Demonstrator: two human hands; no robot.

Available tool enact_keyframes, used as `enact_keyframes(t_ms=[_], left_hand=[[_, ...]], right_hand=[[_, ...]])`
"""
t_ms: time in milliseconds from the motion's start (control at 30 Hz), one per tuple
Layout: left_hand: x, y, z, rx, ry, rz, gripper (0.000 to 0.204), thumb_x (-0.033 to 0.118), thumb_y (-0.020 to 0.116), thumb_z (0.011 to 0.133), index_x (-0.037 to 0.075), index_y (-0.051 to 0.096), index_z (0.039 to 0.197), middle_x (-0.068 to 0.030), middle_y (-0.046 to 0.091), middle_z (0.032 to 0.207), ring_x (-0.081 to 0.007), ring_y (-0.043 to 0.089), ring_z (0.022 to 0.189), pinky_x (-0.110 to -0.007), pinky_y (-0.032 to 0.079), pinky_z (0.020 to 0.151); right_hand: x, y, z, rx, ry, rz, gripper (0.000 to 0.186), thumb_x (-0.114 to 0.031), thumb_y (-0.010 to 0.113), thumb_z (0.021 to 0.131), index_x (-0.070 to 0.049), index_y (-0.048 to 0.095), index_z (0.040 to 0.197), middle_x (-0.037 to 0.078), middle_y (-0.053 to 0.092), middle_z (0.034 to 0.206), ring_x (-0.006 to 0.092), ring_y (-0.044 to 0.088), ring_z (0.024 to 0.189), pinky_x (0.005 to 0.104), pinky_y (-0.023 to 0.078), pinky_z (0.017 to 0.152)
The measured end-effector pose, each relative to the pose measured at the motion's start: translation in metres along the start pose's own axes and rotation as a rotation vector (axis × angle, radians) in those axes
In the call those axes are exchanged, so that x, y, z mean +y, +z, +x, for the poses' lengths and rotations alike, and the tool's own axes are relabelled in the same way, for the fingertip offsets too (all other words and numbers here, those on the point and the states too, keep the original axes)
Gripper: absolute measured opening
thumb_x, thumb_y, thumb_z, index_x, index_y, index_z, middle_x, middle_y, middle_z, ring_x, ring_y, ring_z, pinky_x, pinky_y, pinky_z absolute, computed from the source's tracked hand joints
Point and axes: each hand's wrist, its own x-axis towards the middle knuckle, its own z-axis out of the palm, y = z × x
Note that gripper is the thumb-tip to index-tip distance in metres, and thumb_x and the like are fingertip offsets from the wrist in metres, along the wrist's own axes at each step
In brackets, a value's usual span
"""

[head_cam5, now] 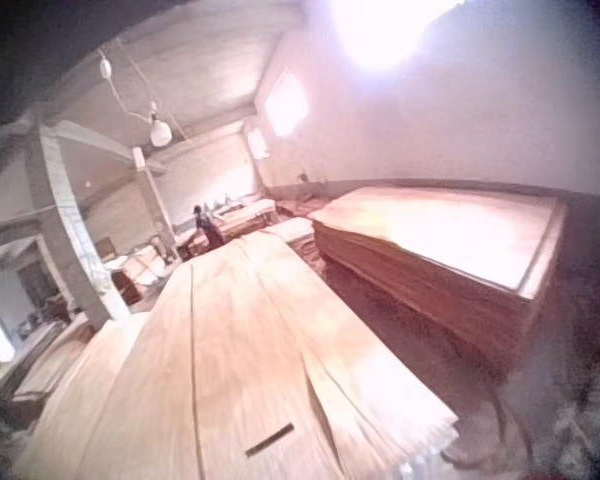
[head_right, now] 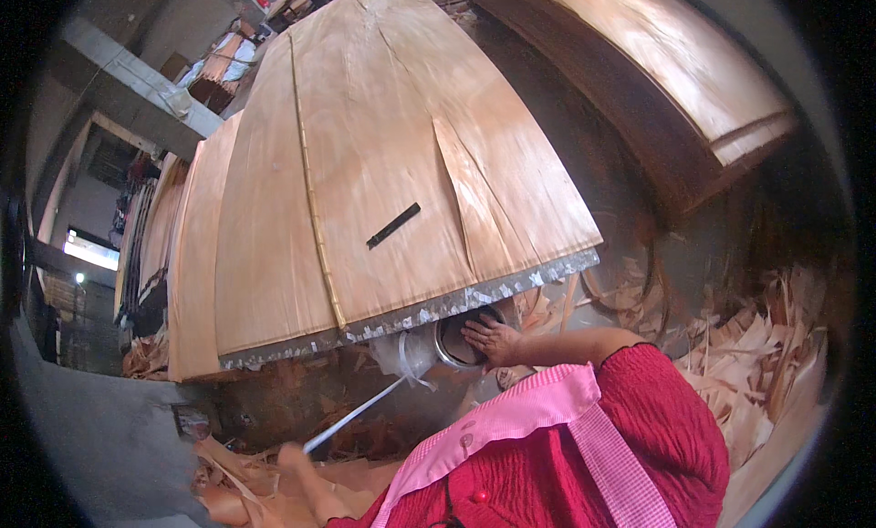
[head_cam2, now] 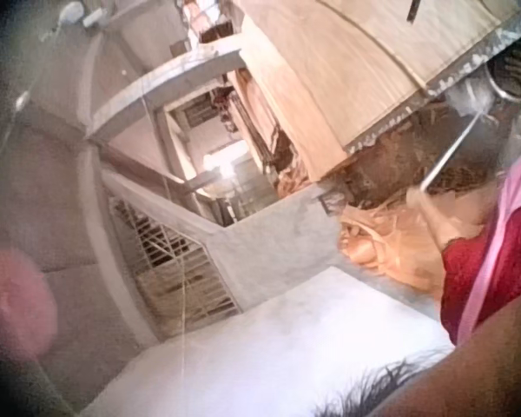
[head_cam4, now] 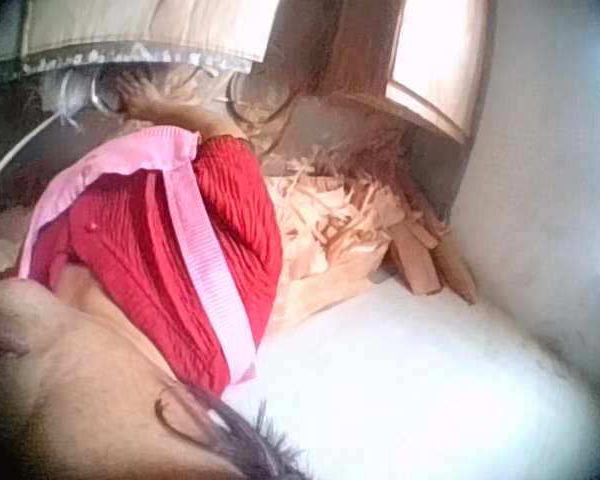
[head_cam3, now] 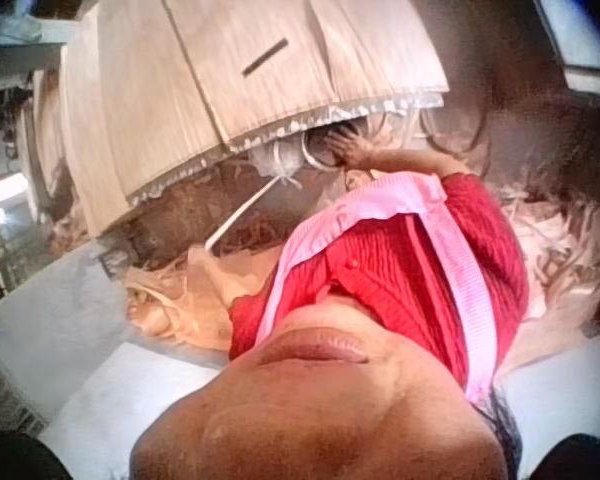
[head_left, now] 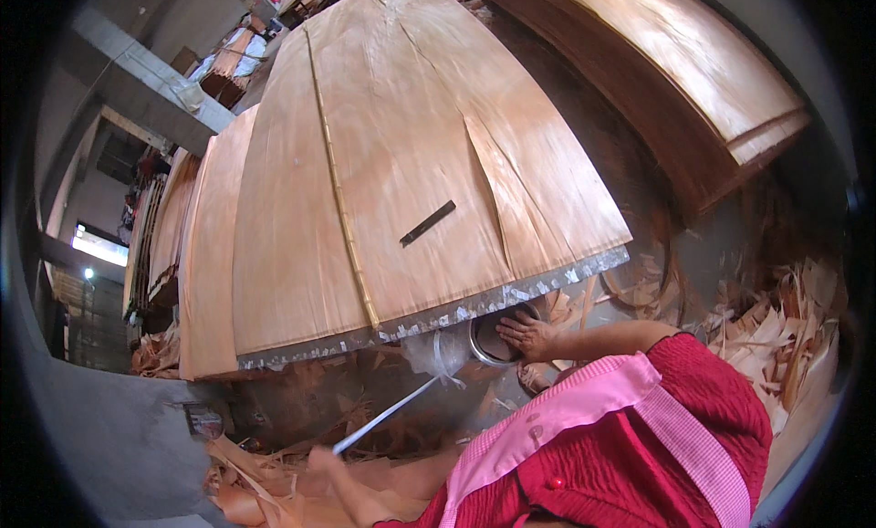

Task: The person applies strips of tape to a large sheet of wood veneer, then uses a utility knife to trim the edges and cut pieces, and finally uses a long wooden rod to help roll or lift a veneer sheet.

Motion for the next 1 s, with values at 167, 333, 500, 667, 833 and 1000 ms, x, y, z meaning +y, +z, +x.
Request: enact_keyframes(t_ms=[167, 333, 500, 667, 833, 1000], left_hand=[[0.033, -0.004, -0.058, -0.591, 0.421, -0.128, 0.025, 0.027, 0.057, 0.076, 0.003, 0.065, 0.072, -0.0132, 0.06, 0.063, -0.022, 0.057, 0.054, -0.036, 0.044, 0.053], [0.237, -0.033, -0.173, -0.815, 0.89, -0.599, 0.017, 0.015, 0.056, 0.079, 0.004, 0.064, 0.089, -0.0145, 0.062, 0.076, -0.0185, 0.059, 0.06, -0.031, 0.046, 0.057], [0.329, -0.055, -0.195, -0.568, 0.405, -0.956, 0.016, 0.011, 0.055, 0.082, 0.002, 0.065, 0.089, -0.0035, 0.061, 0.064, -0.0076, 0.053, 0.052, -0.022, 0.043, 0.047], [0.371, -0.024, -0.171, -0.07, 0.084, -0.857, 0.015, 0.011, 0.052, 0.083, 0.002, 0.063, 0.083, -0.0007, 0.054, 0.058, -0.0087, 0.049, 0.048, -0.025, 0.04, 0.046], [0.553, -0.04, -0.258, -0.444, 0.547, -0.823, 0.017, 0.017, 0.056, 0.076, 0.006, 0.064, 0.086, -0.0142, 0.062, 0.077, -0.0278, 0.06, 0.068, -0.033, 0.046, 0.061], [0.673, -0.073, -0.285, -0.572, 0.592, -1.274, 0.017, 0.009, 0.056, 0.078, 0.001, 0.062, 0.091, -0.0136, 0.064, 0.087, -0.0246, 0.061, 0.071, -0.032, 0.048, 0.067]], right_hand=[[-0.012, -0.046, 0.008, -0.002, -0.094, 0.431, 0.083, -0.046, 0.066, 0.067, -0.006, 0.03, 0.13, 0.016, 0.028, 0.137, 0.035, 0.025, 0.127, 0.0478, 0.026, 0.1], [-0.012, -0.133, -0.022, -0.396, -0.219, 1.406, 0.079, -0.041, 0.062, 0.077, -0.005, 0.022, 0.135, 0.021, 0.042, 0.127, 0.0263, 0.043, 0.117, 0.0372, 0.036, 0.094], [0.1, -0.132, -0.117, -0.329, -0.044, 1.348, 0.025, -0.025, 0.055, 0.084, -0.004, 0.058, 0.098, 0.005, 0.059, 0.067, 0.0135, 0.054, 0.059, 0.031, 0.045, 0.056], [0.272, -0.116, -0.279, -0.355, 0.585, 0.928, 0.018, -0.016, 0.052, 0.079, -0.006, 0.063, 0.088, 0.01, 0.063, 0.074, 0.0195, 0.059, 0.063, 0.0347, 0.045, 0.058], [0.362, -0.131, -0.355, -0.097, 0.492, 0.119, 0.051, -0.023, 0.059, 0.075, -0.009, 0.045, 0.122, 0.018, 0.046, 0.121, 0.0287, 0.046, 0.112, 0.0363, 0.037, 0.091], [0.34, -0.177, -0.271, -0.293, 0.249, 1.315, 0.034, -0.01, 0.054, 0.084, -0.003, 0.049, 0.117, 0.007, 0.06, 0.082, 0.0159, 0.057, 0.076, 0.029, 0.045, 0.071]])
